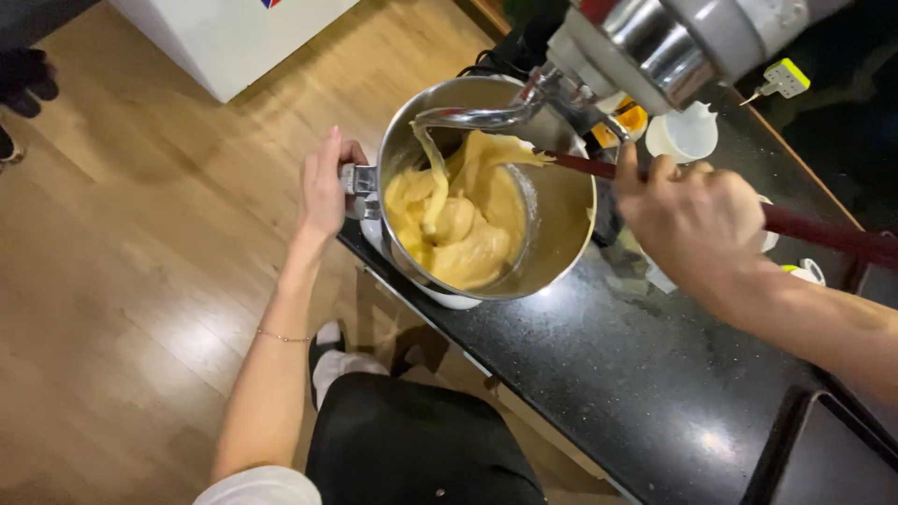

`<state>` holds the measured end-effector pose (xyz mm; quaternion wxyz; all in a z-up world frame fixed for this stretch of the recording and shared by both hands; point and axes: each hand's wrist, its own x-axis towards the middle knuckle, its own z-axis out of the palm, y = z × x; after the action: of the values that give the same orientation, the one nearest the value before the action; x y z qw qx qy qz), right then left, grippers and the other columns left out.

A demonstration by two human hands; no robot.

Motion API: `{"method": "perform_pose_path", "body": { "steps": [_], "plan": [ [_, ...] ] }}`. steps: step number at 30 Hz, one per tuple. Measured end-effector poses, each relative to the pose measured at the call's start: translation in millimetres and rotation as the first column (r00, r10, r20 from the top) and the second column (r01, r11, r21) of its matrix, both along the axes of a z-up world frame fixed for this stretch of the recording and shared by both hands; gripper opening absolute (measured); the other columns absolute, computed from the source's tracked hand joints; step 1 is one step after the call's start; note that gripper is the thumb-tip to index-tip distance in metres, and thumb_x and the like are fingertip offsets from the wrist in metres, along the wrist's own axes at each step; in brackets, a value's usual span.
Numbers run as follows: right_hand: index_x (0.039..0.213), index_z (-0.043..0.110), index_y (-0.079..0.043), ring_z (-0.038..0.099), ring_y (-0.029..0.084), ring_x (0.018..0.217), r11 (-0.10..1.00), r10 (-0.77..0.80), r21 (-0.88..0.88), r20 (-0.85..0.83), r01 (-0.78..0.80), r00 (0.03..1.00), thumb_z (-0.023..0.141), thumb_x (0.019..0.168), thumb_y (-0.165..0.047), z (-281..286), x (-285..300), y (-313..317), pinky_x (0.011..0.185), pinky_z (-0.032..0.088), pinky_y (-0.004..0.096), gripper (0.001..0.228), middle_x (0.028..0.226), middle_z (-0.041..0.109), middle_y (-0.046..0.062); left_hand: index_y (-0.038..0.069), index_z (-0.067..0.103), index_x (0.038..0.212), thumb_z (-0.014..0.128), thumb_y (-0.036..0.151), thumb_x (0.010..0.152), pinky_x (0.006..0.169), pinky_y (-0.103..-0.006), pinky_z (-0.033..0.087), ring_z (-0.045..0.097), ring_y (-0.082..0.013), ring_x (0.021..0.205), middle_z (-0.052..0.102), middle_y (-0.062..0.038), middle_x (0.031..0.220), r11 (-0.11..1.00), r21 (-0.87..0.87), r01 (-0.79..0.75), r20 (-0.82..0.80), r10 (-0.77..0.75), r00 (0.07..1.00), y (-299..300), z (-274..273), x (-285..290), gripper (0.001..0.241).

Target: Operating a stand mixer to mix dough and adding flour from a bag.

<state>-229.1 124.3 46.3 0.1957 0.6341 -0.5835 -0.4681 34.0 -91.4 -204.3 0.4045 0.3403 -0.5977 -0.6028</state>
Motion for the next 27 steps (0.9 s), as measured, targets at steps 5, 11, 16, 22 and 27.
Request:
{"method": "perform_pose_path", "body": {
  "steps": [5,11,16,22,27],
  "plan": [
    [0.155,0.036,0.001,0.074,0.015,0.071,0.994,-0.041,0.101,0.108,0.03,0.993,0.058,0.095,-0.009,-30,5,-21,0.054,0.058,0.024,0.064,0.096,0.071,0.009,0.002,0.063,0.075,0.031,0.053,0.109,0.053,-0.0314,0.037,0.05,-0.0111,0.051,0.05,0.0,0.056,0.984,-0.122,0.131,0.103,-0.118,0.988,-5,9,9,0.069],
    [0.155,0.039,-0.004,0.071,0.01,0.067,0.959,0.227,0.169,0.023,-0.228,0.974,0.044,0.104,-0.014,-18,-23,-14,0.045,0.05,0.02,0.052,0.104,0.069,0.01,-0.001,0.054,0.083,0.054,0.049,0.106,0.056,-0.0328,0.039,0.047,-0.0129,0.063,0.045,-0.007,0.068,0.88,-0.025,0.474,0.1,-0.469,0.877,-16,-18,26,0.055],
    [0.154,0.049,-0.013,0.063,0.004,0.055,0.963,0.268,-0.011,-0.068,-0.269,0.961,0.044,0.104,-0.024,-2,-10,-22,0.038,0.046,0.017,0.052,0.107,0.073,0.015,-0.002,0.068,0.104,0.075,0.042,0.094,0.065,-0.0354,0.052,0.064,-0.0198,0.071,0.069,-0.016,0.081,0.722,-0.326,0.61,0.106,-0.613,0.783,-31,37,25,0.045],
    [0.161,0.042,-0.018,0.06,0.005,0.046,0.966,-0.245,0.092,0.011,0.242,0.97,0.046,0.104,-0.026,-48,-32,62,0.041,0.045,0.021,0.058,0.074,0.065,0.004,0.0,0.07,0.098,0.081,0.038,0.084,0.063,-0.0339,0.055,0.072,-0.0246,0.065,0.07,-0.017,0.074,0.618,-0.12,0.777,0.213,-0.749,0.628,-40,42,28,0.042],
    [0.163,0.036,-0.023,0.063,0.008,0.05,0.788,-0.561,0.216,-0.13,0.576,0.817,0.046,0.104,-0.027,-70,-1,101,0.043,0.048,0.024,0.06,0.071,0.065,0.001,0.002,0.069,0.11,0.075,0.036,0.089,0.065,-0.0334,0.057,0.077,-0.0252,0.07,0.073,-0.015,0.076,0.525,-0.041,0.85,0.092,-0.845,0.526,-50,52,29,0.041]
  ]
}}
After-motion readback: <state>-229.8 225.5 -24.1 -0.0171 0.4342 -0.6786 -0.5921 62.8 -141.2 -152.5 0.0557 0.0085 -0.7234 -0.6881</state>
